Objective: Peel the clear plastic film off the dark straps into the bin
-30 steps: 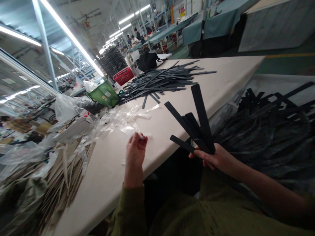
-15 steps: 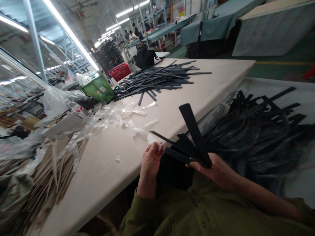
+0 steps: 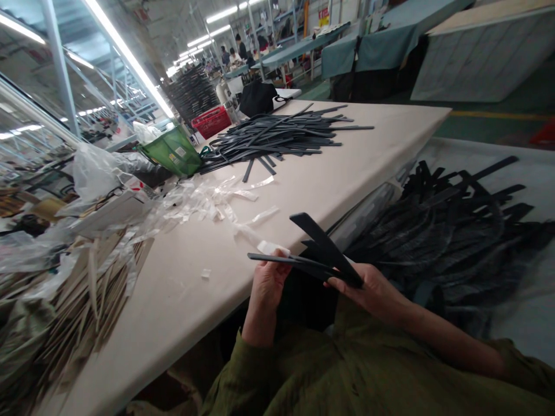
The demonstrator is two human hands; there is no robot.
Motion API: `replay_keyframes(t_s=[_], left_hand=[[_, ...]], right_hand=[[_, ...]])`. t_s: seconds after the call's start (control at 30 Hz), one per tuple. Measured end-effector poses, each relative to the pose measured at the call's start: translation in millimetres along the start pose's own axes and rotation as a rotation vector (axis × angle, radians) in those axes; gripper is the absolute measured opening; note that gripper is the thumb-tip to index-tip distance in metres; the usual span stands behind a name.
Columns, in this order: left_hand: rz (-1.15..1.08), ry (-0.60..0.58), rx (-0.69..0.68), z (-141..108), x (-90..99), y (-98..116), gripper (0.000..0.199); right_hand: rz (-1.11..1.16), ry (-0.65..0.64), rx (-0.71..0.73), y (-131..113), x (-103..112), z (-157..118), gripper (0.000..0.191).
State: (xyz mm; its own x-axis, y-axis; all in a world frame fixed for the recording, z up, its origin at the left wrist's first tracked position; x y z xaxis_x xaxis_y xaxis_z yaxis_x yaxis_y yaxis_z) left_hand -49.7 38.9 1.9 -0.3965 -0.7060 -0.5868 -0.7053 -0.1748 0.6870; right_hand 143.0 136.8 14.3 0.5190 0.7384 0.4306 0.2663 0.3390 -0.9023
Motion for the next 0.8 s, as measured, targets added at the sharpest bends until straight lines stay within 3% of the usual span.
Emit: replay_keyframes(t_s=[0.27, 0.47, 0.63, 0.8], left_hand=[[-0.019, 0.046, -0.001, 1, 0.3, -7, 0.043], [-0.013, 0.022, -0.082, 2, -5.8, -12, 0.040], [-0.002, 0.007, -0.118, 1, -4.9, -14, 0.046], [0.085, -0.042, -0.153, 0, -4.2, -16, 0.039]], right_hand=[[-0.059, 0.096, 0.137, 6, 0, -2, 0.022], [-0.179, 0.192, 0.257, 9, 0, -4, 0.016], [-0.184, 0.188, 0.261, 9, 0, -6, 0.018], [-0.194, 0.225, 0.278, 8, 0, -7, 0.022]])
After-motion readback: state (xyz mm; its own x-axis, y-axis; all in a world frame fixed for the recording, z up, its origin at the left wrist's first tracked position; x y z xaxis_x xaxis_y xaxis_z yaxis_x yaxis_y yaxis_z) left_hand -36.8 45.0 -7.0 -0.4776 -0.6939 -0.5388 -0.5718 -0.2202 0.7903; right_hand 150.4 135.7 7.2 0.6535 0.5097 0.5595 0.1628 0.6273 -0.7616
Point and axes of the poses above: each hand's wrist, its own z-axis towards the middle knuckle, its own x-axis out of the back of the hand, y = z × x, the point moved 2 cm from there along z, towards the middle knuckle, and after that the axes turned 3 degrees about -z, right-handed, at the moved point
